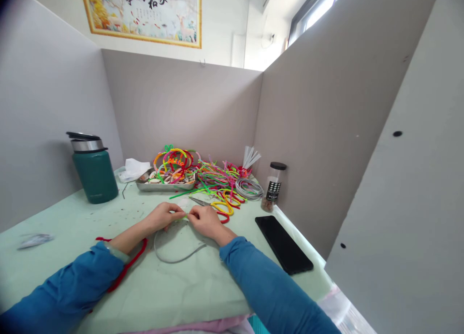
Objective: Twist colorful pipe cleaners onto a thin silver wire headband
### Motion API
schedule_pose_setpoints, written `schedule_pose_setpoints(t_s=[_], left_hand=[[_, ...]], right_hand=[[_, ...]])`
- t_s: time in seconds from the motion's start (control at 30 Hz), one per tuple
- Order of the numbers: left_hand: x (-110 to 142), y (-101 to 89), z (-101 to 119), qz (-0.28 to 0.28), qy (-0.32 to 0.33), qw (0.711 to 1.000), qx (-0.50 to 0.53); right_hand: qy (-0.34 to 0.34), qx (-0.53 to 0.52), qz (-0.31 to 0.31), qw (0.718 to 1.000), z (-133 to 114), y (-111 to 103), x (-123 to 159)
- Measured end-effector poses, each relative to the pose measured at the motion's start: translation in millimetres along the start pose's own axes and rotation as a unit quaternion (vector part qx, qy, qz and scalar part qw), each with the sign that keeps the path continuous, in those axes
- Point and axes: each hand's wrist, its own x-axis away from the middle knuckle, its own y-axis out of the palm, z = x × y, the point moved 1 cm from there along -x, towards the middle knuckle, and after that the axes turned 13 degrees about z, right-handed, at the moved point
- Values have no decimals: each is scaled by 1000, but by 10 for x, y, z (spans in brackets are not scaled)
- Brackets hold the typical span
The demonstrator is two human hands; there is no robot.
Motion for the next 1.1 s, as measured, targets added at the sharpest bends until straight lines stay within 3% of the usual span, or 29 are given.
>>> schedule_pose_setpoints(t_s=[1.1], left_hand=[[18,-10,33,-14,-7,1000,5]], right_hand=[[3,1,-5,1000,1,5,-3]])
